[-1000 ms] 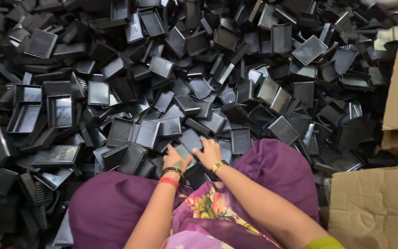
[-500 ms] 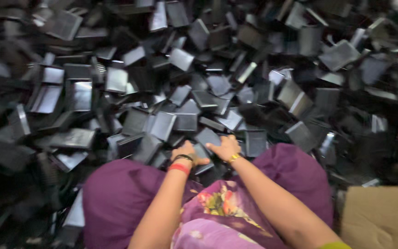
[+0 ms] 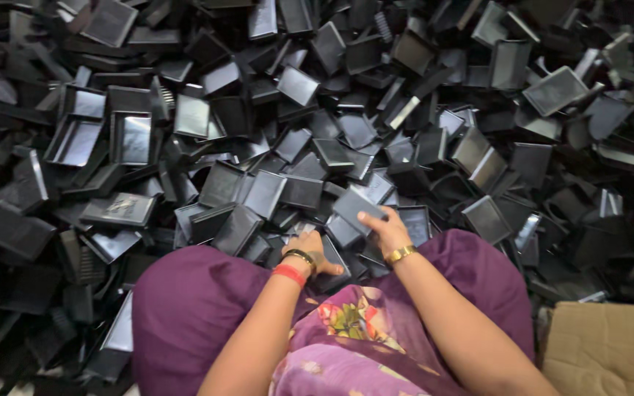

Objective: The person sits on the floor and repeatedly picks up two types of black plastic components from a large pile. They align and press the parts together by hand, then place the assembled units back into the pile. The process continues with many identical parts.

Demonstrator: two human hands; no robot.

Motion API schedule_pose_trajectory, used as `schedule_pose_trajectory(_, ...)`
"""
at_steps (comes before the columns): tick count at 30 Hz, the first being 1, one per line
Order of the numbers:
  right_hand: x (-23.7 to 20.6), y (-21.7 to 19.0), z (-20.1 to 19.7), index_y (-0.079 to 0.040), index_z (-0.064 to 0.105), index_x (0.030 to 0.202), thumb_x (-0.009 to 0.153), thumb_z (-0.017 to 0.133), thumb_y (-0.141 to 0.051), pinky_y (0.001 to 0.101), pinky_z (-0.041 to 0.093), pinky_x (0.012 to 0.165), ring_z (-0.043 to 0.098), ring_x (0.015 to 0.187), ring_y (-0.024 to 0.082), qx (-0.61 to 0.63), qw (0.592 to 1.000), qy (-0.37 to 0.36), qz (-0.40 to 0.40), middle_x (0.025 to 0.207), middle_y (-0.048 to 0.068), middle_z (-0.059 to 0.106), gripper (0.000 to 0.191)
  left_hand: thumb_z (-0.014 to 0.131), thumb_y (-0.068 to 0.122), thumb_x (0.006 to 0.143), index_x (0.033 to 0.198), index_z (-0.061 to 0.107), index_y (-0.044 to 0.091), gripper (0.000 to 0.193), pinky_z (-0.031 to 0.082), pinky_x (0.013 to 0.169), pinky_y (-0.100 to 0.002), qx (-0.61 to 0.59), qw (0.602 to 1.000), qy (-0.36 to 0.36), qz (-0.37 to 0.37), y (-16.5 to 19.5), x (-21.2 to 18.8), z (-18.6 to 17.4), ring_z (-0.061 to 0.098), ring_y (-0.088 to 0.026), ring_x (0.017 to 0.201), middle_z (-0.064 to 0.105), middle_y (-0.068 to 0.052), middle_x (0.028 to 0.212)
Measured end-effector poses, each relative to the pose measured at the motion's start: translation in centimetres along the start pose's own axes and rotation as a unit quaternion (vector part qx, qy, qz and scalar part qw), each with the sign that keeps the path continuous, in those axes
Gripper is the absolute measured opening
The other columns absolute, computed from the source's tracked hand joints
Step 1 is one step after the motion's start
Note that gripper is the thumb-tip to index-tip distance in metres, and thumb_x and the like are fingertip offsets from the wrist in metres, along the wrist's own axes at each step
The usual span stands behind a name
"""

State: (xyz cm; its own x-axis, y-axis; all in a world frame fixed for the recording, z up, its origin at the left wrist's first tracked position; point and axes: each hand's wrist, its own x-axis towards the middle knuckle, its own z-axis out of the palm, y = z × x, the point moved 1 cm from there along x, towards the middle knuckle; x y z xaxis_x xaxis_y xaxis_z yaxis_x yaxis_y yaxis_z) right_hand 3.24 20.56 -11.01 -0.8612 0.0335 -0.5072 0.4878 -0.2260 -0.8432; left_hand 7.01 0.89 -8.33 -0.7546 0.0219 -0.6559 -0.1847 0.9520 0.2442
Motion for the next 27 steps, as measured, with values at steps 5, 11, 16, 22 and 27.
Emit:
schedule_pose_trajectory(5, -3.9, -7.0, -4.9, -0.011, 0.065, 0.119, 0.078, 0.081, -0.016, 0.0473, 0.054, 0.085, 0.068, 0.103, 0.023, 0.279, 0.957, -0.070, -0.044, 0.112, 0.003, 0.071, 0.045, 0.096, 0.060, 0.053, 0.142, 0.045, 0.013, 0.112, 0.042, 0.112, -0.049, 0.001, 1.000, 0.007, 0.021, 1.6, -2.1, 1.1, 0.045, -0.037, 0.140, 0.048, -0.015, 0.147)
schedule_pose_trajectory(11, -14.0, -12.5, -18.9, -0.017, 0.034, 0.154, 0.111, 0.057, -0.033, 0.0554, 0.041, 0.108, 0.064, 0.125, 0.030, 0.461, 0.476, -0.662, -0.351, 0.132, 0.011, 0.067, 0.052, 0.098, 0.053, 0.057, 0.141, 0.046, 0.011, 0.107, 0.046, 0.110, -0.045, 0.072, 0.995, -0.007, 0.066, 3.2, -2.2, 3.0, 0.050, -0.040, 0.133, 0.050, -0.018, 0.145)
schedule_pose_trajectory(16, -14.0, -10.0, -18.9, -0.013, 0.043, 0.152, 0.085, 0.069, -0.067, 0.0588, 0.034, 0.120, 0.062, 0.136, 0.032, 0.470, 0.656, -0.507, -0.304, 0.140, 0.010, 0.069, 0.090, 0.096, 0.041, 0.060, 0.129, 0.058, 0.010, 0.085, 0.054, 0.098, -0.044, -0.050, 0.991, 0.016, 0.127, 1.8, 1.4, 2.0, 0.065, -0.037, 0.115, 0.066, -0.018, 0.124)
schedule_pose_trajectory(22, -10.1, -1.3, -3.2, -0.009, 0.048, 0.144, 0.091, 0.068, -0.026, 0.0409, 0.043, 0.107, 0.057, 0.127, 0.021, 0.006, 0.975, -0.224, 0.006, 0.138, 0.012, 0.060, 0.060, 0.085, 0.028, 0.073, 0.122, 0.071, 0.016, 0.052, 0.054, 0.084, -0.042, -0.401, 0.894, 0.009, 0.197, -2.3, 0.6, -0.2, 0.072, -0.037, 0.103, 0.073, -0.016, 0.111)
schedule_pose_trajectory(27, -6.8, 1.4, -1.9, -0.002, 0.060, 0.130, 0.086, 0.078, -0.016, 0.0365, 0.053, 0.093, 0.066, 0.106, 0.018, -0.096, 0.981, -0.165, -0.024, 0.118, 0.009, 0.070, 0.050, 0.072, 0.029, 0.094, 0.128, 0.072, 0.016, 0.036, 0.057, 0.091, -0.045, -0.478, 0.858, 0.025, 0.184, -2.6, 1.1, 0.5, 0.071, -0.030, 0.112, 0.071, -0.009, 0.120)
